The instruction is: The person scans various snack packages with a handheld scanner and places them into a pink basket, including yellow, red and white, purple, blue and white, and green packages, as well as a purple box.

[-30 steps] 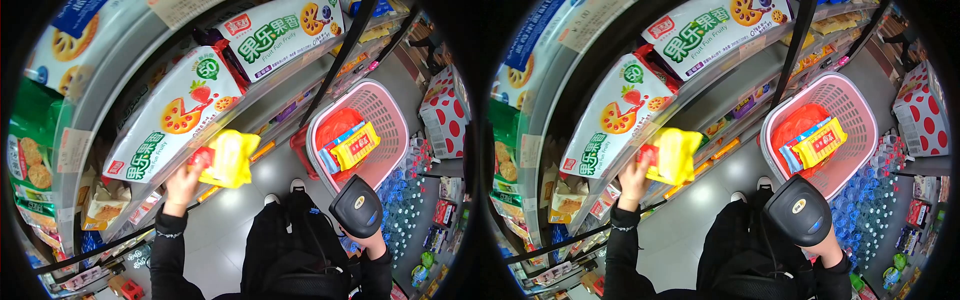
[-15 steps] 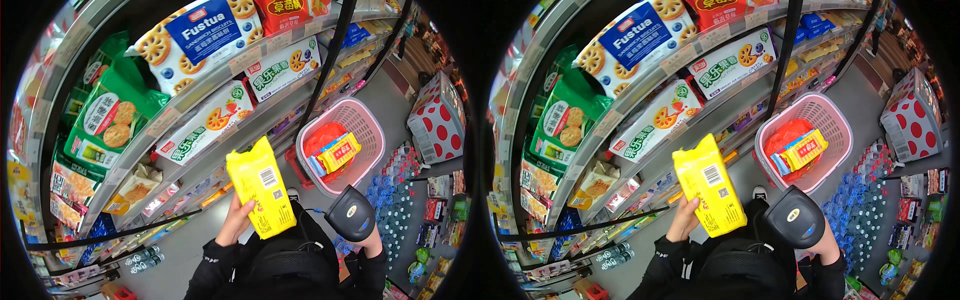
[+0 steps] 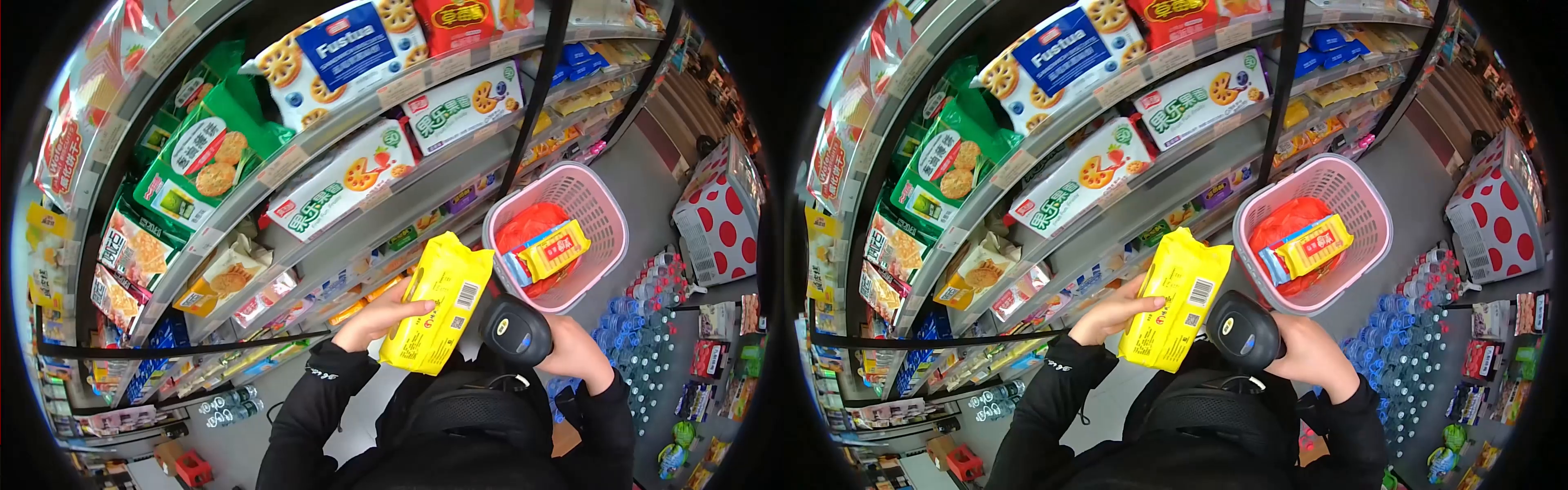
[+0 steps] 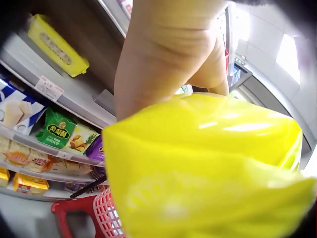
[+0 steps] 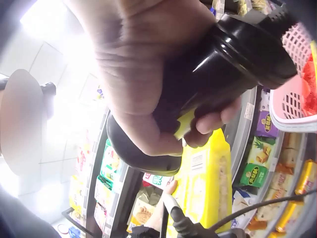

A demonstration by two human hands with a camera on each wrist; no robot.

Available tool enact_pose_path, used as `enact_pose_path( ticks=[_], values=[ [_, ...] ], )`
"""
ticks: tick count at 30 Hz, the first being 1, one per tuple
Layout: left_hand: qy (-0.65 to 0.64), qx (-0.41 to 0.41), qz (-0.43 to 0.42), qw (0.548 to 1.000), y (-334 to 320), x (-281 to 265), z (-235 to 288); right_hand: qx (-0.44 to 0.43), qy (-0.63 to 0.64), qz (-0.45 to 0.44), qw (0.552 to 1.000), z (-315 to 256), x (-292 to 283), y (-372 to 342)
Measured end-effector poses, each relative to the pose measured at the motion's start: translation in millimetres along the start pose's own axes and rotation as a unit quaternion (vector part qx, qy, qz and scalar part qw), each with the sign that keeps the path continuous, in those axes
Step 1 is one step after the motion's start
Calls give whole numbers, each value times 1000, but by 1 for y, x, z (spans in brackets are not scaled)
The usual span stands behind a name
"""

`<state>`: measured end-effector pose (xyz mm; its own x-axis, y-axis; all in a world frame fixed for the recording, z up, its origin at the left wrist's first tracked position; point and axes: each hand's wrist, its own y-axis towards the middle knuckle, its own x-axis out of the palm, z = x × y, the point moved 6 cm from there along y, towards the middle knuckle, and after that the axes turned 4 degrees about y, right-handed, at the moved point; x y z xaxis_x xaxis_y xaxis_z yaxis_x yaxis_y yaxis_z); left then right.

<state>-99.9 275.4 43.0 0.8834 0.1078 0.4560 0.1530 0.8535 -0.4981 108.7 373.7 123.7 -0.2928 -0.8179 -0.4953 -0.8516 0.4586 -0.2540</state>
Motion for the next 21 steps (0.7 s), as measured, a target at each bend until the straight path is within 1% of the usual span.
enact_pose_path(
  ticks=[3, 6, 7, 8, 10, 12, 16, 21],
  values=[
    [14, -9, -6, 1000, 20, 22, 5, -19, 32, -2, 999, 6, -19, -3],
    [25, -4, -12, 1000, 49, 47, 9, -20, 23, 7, 1000, 24, -44, -12],
    [16, 0, -25, 1000, 60, 59, 10, -15, 24, 10, 1000, 32, -54, -16],
    [6, 5, -37, 999, 72, 70, 11, 0, 15, -5, 1000, 41, -63, -19],
    [8, 4, -40, 999, 96, 88, 10, 18, 7, -20, 1000, 61, -81, -27],
    [9, 5, -41, 999, 118, 104, 9, 9, 13, -4, 1000, 82, -98, -34],
    [12, -16, -46, 999, 155, 137, 8, 20, 19, 7, 1000, 114, -132, -47],
    [33, -39, -37, 998, 190, 162, -1, 13, 38, 29, 999, 143, -162, -60]
  ],
)
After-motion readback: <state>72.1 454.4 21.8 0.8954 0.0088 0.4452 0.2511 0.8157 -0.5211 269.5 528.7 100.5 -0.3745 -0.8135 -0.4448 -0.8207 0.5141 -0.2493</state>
